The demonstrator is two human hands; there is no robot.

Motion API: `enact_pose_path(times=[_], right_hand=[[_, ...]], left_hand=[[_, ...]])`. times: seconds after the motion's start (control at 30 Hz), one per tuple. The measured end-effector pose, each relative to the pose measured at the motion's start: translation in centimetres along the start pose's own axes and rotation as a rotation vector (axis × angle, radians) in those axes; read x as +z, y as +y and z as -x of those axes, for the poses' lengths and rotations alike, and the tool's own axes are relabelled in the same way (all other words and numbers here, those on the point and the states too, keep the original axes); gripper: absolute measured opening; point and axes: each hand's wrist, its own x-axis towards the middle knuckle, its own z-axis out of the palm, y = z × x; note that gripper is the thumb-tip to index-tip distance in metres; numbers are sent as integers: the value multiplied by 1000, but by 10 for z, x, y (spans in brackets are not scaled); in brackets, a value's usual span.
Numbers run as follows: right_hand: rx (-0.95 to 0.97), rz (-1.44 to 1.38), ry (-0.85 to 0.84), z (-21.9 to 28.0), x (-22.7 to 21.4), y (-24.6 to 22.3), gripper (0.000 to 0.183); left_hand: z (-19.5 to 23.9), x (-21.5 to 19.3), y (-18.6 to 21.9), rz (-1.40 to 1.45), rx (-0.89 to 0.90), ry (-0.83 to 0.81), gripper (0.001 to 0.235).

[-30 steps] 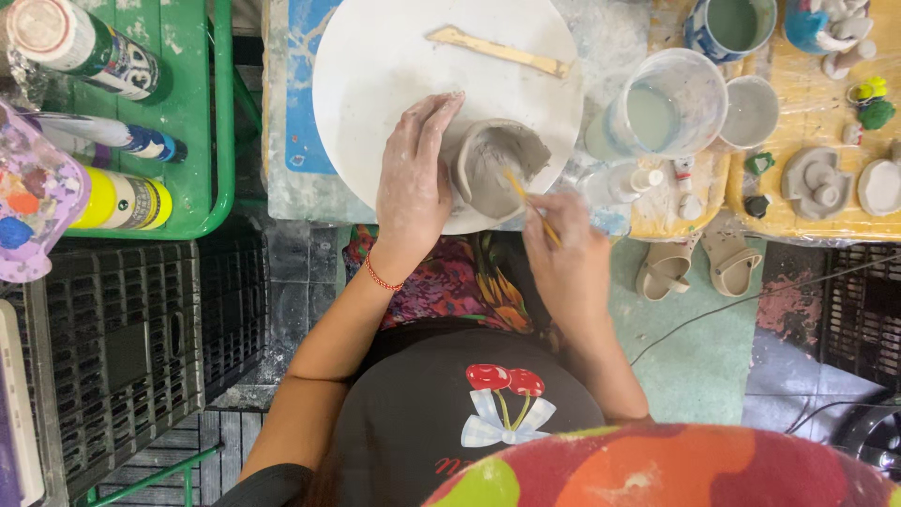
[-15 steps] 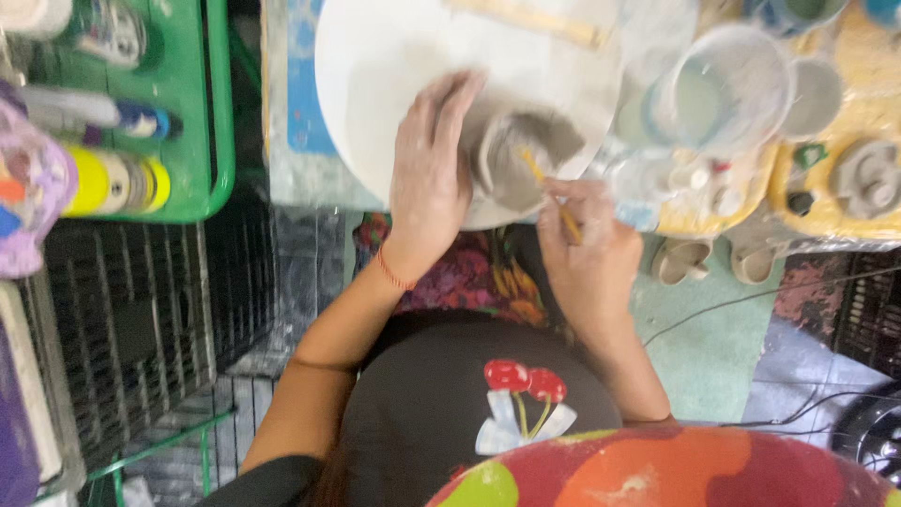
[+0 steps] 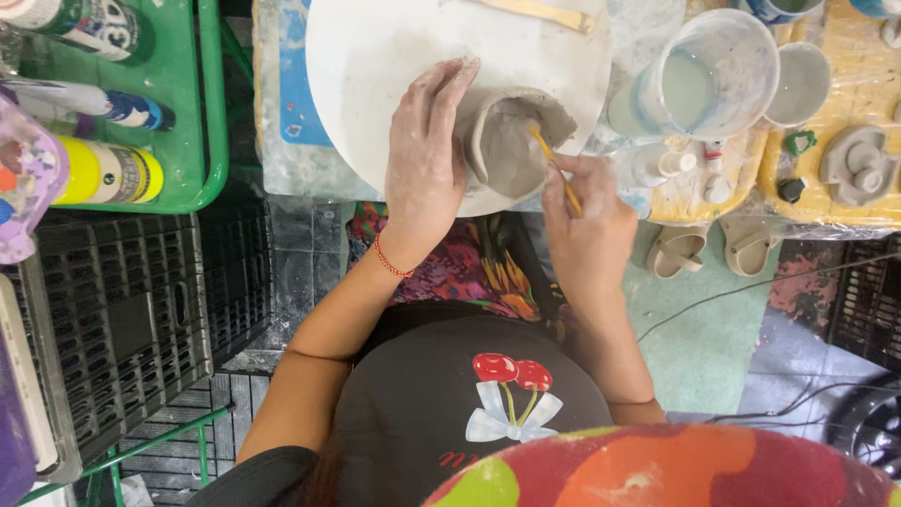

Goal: The person shapes a small clay cylinder by hand on a white tray, rolls a small piece of clay between their palms, and uses a brush to apply a liquid to the interior and exterior of the piece.

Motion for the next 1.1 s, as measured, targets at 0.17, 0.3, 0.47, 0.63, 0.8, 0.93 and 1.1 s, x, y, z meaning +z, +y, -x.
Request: enact_pose_path(times=[0.17,0.3,0.47,0.63,0.8,0.93,1.1], right_hand=[[-13,18,-99,1,-7,5,14],[81,-45,-63,7,-12,6,11],[-173,49,18,-10,14,13,16],[-122,22,26,-4,8,18,15],[-102,1,34,-5,9,11,17],[-213,45,34,-8,16,11,15],[-193,48,94,-3,14,12,14]], left_hand=[[-3,1,1,-7,-3,6,80],[-1,-1,2,-1,-13,3,81],[-4,-4,7,-10,-13,-6,83],[-2,-3,6,4,-20,14,79],[-1,-3,4,-10,-9,14,79],[-1,-2,6,-6,-7,5,82],[-2,-2,6,-17,-26,7,81]])
